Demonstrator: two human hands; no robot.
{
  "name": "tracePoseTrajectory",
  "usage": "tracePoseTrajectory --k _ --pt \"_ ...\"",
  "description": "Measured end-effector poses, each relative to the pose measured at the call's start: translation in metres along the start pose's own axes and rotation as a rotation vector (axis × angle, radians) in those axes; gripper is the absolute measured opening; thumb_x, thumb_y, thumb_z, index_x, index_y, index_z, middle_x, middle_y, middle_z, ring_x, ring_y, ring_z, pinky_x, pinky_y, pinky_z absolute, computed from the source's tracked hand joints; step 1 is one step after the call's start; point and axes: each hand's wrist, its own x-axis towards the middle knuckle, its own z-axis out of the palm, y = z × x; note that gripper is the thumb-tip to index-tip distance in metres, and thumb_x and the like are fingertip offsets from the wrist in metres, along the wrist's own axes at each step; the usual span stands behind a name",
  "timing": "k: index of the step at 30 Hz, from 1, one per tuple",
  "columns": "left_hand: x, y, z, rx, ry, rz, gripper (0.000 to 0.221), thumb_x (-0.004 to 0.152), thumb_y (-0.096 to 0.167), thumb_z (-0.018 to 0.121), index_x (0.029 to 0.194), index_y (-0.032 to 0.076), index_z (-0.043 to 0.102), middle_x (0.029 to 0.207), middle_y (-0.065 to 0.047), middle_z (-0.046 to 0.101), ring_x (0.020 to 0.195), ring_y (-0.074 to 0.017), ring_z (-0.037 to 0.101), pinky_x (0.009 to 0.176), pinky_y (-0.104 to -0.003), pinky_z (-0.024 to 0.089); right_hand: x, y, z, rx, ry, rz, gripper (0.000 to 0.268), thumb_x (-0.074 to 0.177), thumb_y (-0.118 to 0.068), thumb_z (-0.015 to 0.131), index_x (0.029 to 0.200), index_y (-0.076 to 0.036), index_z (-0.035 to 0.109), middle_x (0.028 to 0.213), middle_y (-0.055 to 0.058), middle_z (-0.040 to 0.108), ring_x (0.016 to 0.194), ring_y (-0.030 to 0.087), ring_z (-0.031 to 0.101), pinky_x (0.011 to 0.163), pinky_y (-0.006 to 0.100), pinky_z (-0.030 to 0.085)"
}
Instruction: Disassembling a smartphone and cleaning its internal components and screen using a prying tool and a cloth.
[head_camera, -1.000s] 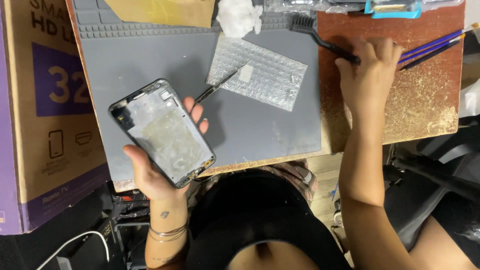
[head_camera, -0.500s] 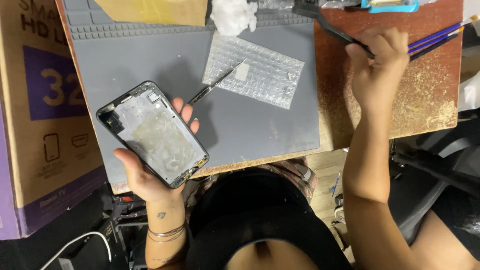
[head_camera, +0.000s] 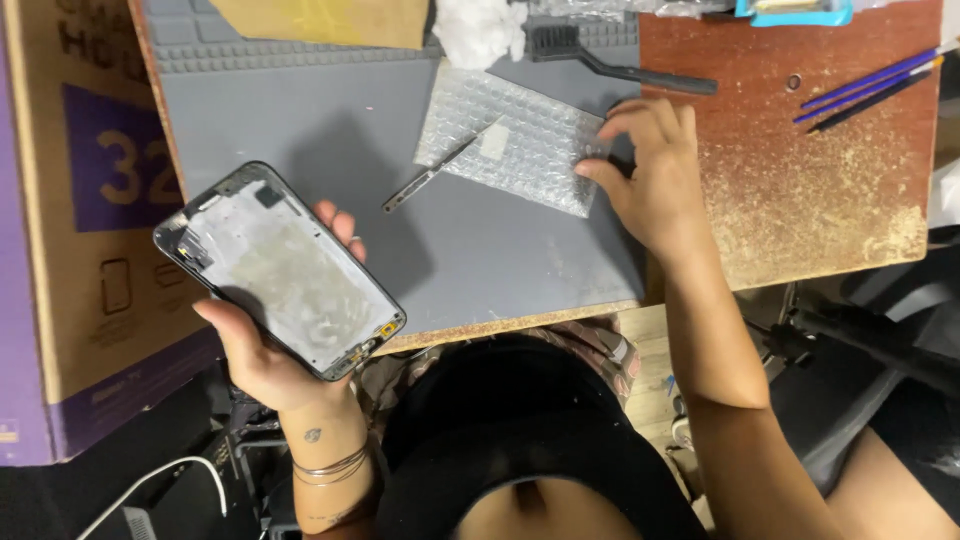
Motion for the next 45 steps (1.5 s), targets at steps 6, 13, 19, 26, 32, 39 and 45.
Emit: tracePoseTrajectory --k 6,13,19,26,32,39,45 --pt "0.008 0.020 -0.012 -0.104 0.276 0.231 0.071 0.075 0.039 0.056 0.129 -0.007 0.046 0.115 -0.023 0.057 0.104 -0.0349 0.058 0.096 -0.044 0.047 0.002 0.001 -0.014 0.018 -0.242 0.241 0.039 0.077 -0.024 0.079 0.105 -0.003 0.061 0.083 0.006 0.052 0.076 0.020 0.044 0.064 0.031 0.036" --pt "0.012 0.039 -0.052 -0.009 0.476 0.533 0.056 0.069 0.014 0.067 0.118 -0.008 0.052 0.105 -0.025 0.062 0.094 -0.0354 0.062 0.090 -0.042 0.051 -0.046 0.037 -0.030 0.079 0.231 0.624 0.024 0.102 -0.027 0.081 0.091 -0.018 0.062 0.086 -0.006 0.060 0.078 0.007 0.055 0.071 0.024 0.043" --pt "0.006 0.045 -0.054 0.190 0.565 0.342 0.051 0.065 0.014 0.070 0.112 -0.001 0.057 0.097 -0.012 0.064 0.086 -0.0244 0.063 0.078 -0.032 0.052 -0.035 -0.014 -0.022 0.522 0.348 0.799 0.010 0.085 -0.023 0.066 0.085 -0.017 0.058 0.076 -0.003 0.052 0.061 0.008 0.038 0.055 0.027 0.029" --pt "0.000 0.033 -0.030 -0.045 0.228 0.164 0.047 0.079 0.015 0.062 0.120 -0.004 0.049 0.098 -0.024 0.060 0.081 -0.0372 0.062 0.069 -0.047 0.054 -0.025 -0.078 0.013 1.041 0.166 0.439 0.016 0.084 -0.003 0.067 0.099 -0.001 0.061 0.083 0.011 0.065 0.062 0.015 0.061 0.060 0.024 0.056" --pt "-0.006 -0.007 -0.060 0.131 0.119 0.165 0.035 0.076 0.010 0.065 0.108 0.002 0.054 0.096 -0.025 0.064 0.088 -0.0295 0.067 0.082 -0.042 0.054 -0.043 -0.095 0.041 1.099 0.205 0.481 0.014 0.075 0.003 0.070 0.080 0.001 0.057 0.066 0.018 0.061 0.058 0.026 0.065 0.064 0.032 0.054" --pt "-0.019 0.005 0.004 0.398 -0.172 0.257 0.022 0.081 0.009 0.066 0.100 0.000 0.060 0.085 -0.014 0.067 0.080 -0.0133 0.062 0.073 -0.033 0.054 -0.027 -0.122 0.018 1.023 -0.210 0.172 0.039 0.065 -0.003 0.076 0.100 0.003 0.059 0.088 0.016 0.069 0.086 0.020 0.065 0.081 0.037 0.051" --pt "-0.029 -0.016 -0.003 0.739 -0.455 0.313 0.023 0.079 0.007 0.069 0.100 0.001 0.065 0.084 -0.011 0.070 0.081 -0.0155 0.066 0.069 -0.033 0.055 0.023 -0.146 -0.030 0.925 -0.110 -0.196 0.069 0.076 -0.026 0.063 0.124 0.017 0.038 0.117 0.027 0.053 0.118 0.034 0.049 0.105 0.040 0.034"
